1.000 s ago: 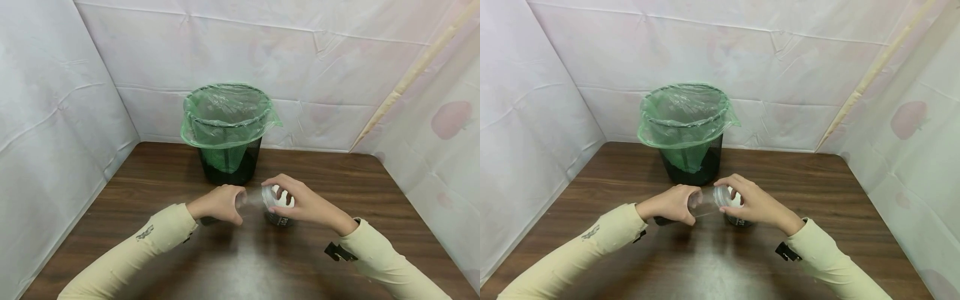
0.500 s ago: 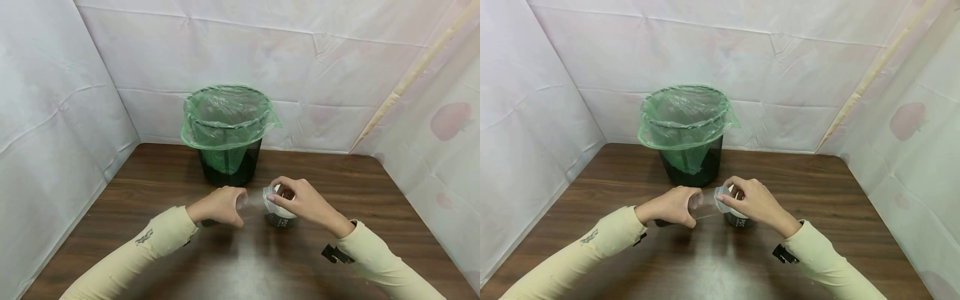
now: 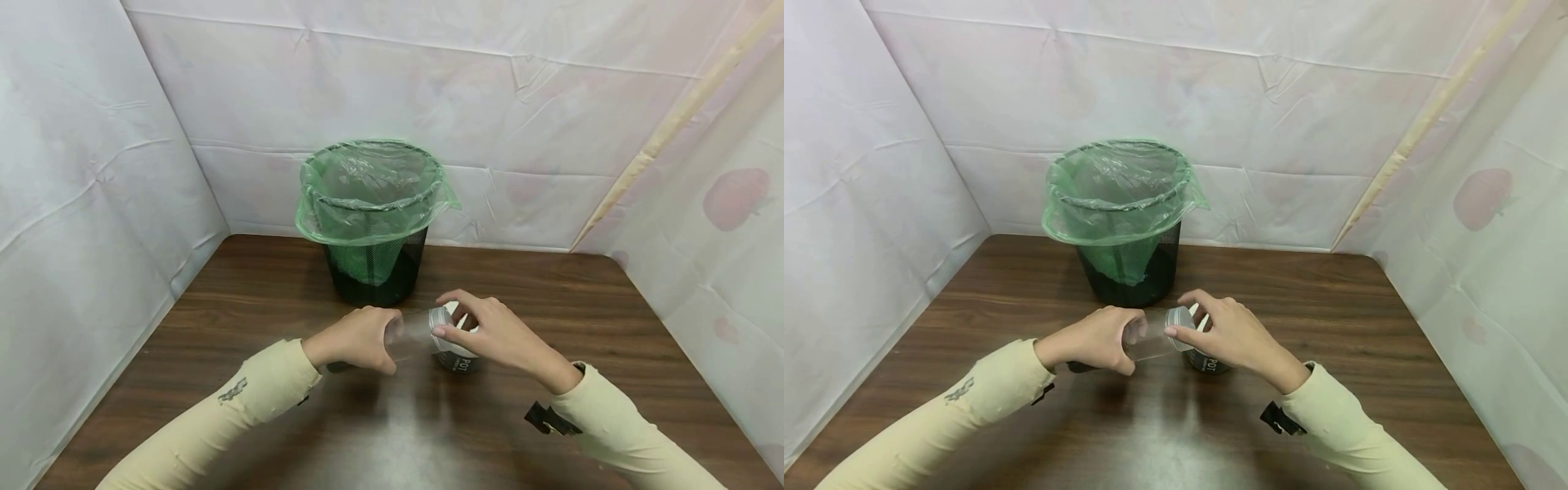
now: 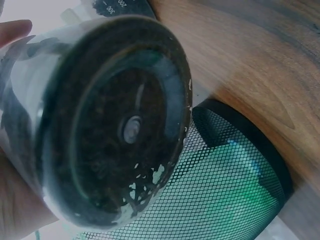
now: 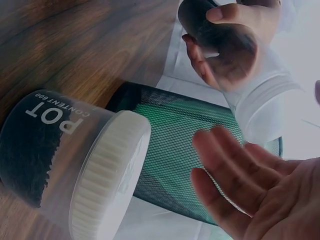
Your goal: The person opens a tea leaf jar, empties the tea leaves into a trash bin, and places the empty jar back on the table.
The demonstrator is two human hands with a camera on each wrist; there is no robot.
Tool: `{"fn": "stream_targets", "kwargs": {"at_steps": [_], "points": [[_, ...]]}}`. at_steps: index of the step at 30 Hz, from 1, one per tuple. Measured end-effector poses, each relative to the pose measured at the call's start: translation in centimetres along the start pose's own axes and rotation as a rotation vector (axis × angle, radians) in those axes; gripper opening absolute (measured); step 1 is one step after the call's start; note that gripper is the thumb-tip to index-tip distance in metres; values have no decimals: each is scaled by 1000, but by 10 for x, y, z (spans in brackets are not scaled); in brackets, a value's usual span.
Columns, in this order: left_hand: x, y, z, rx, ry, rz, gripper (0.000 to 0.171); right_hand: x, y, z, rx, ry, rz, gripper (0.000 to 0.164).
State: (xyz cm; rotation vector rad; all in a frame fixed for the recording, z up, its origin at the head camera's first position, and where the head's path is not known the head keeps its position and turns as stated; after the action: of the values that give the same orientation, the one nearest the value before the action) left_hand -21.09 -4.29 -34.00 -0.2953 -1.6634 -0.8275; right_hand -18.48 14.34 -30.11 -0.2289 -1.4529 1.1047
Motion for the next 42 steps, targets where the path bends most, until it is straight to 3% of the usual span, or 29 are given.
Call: {"fn": "stream_targets", "kwargs": {"at_steps": [4,8,11,16,20,24,32,42], "points": [[1,1,0,-1,-3,-5,39,0,-2,-1,64,-17,54,36],[1,1,-1,12,-3,3,38,0,-2,-3,132,1,85,66],[1,0,-1,22,-2,9,37,2,-1,-3,89,48,47,77],[0,2,0,17,-1,18,37,0,3,-2,-78,66,-16,49],[0,2,0,15,0,16,37,-2,3,-1,-96,51,6,38],[0,0,0,23,-5,6,37,-3,1,-1,-10,33,108,34],[1,-3,0,21,-12,-9,43,-3,-3,-2,306,23,219,53],[0,-7,-1,37,10,-5,40,7,0,-6,309,74,195,54]]}}
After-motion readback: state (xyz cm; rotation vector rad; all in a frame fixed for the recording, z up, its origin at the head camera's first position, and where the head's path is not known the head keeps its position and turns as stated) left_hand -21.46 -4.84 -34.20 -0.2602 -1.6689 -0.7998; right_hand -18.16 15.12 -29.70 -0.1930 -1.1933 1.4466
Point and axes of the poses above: each hand's wrist, its own z-axis towards the middle knuckle, its own x-axis out of the back of the hand, y = z × x, the point moved 5 cm from there along z, towards the middle knuckle, and after that the axes turned 11 degrees about z, right-handed, at the moved point
